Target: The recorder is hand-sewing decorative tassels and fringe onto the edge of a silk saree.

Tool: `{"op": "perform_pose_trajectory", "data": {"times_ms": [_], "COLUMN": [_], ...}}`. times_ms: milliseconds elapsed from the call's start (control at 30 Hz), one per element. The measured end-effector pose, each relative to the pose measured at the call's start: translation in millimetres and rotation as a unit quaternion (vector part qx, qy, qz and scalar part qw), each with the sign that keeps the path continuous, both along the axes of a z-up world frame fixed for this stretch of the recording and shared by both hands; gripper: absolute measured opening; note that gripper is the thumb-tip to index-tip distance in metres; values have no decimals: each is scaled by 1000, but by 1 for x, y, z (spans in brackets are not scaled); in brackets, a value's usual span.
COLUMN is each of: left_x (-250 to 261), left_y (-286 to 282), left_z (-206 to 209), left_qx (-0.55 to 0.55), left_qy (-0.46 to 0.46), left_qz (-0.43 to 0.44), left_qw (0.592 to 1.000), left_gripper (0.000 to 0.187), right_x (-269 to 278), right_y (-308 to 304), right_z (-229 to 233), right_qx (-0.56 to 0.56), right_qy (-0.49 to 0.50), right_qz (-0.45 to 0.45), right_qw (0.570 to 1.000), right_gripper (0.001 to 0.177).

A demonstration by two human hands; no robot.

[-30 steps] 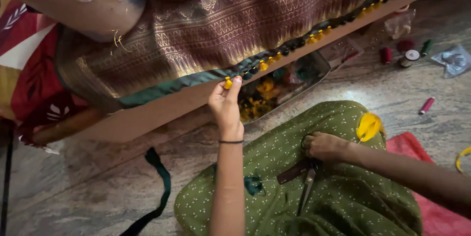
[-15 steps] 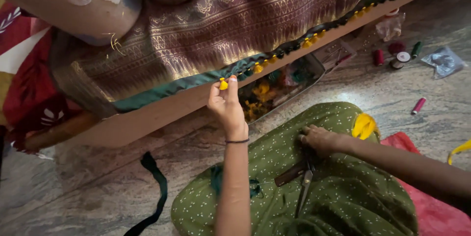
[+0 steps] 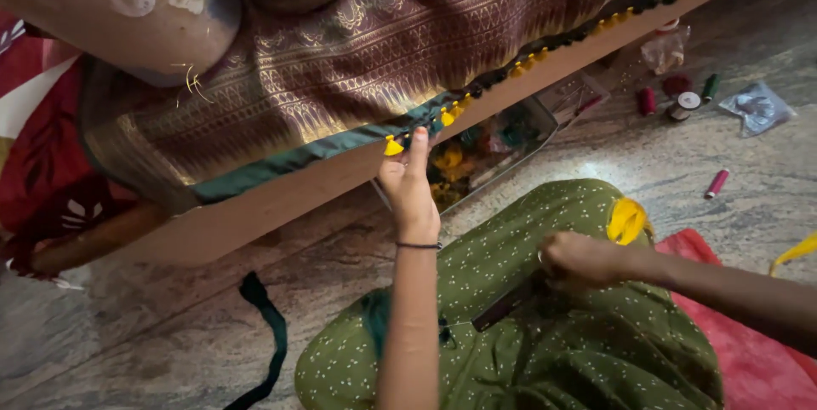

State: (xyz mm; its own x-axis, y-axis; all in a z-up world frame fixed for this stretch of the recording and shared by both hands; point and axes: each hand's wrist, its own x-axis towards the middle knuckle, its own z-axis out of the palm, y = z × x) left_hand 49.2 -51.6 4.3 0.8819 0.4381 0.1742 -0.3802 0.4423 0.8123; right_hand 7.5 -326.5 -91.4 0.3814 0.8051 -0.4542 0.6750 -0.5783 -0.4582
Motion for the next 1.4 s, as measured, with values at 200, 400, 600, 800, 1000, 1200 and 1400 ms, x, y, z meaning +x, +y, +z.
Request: {"op": "perform_pose_trajectory", "data": {"times_ms": [200,400,600,800,1000,1200,1400], "left_x": [4,2,-32,-29,-26,-12,5], "left_y": [-13,-4,2,3,10,9,20], "left_z": [-8,-10,41,26,27,26,-16], "left_qx": [-97,-233,-329,-311,-270,-77,-35], "left_qy": [15,-98,-111,-105,-55,147,141], "left_qz": [45,-92,-236,-238,-188,-81,-3], "left_qw": [994,963,908,914,943,983,989], "left_gripper": [13,34,75,67,47,17,13], "right_x": [-63,-104,-98,-110,-59,35,94], "right_y": [-41,-125,-102,-110,-19,90,160], "right_z": [35,-60,25,-42,38,103,92], "right_qx": [-104,-34,-80,-133,-187,419,617], "right_qy": [9,91,299,224,78,204,604], "right_qz": [126,160,4,36,182,-347,-356], "right_qw": [987,982,951,965,962,814,358], "right_gripper": [34,42,44,58,28,31,24]}}
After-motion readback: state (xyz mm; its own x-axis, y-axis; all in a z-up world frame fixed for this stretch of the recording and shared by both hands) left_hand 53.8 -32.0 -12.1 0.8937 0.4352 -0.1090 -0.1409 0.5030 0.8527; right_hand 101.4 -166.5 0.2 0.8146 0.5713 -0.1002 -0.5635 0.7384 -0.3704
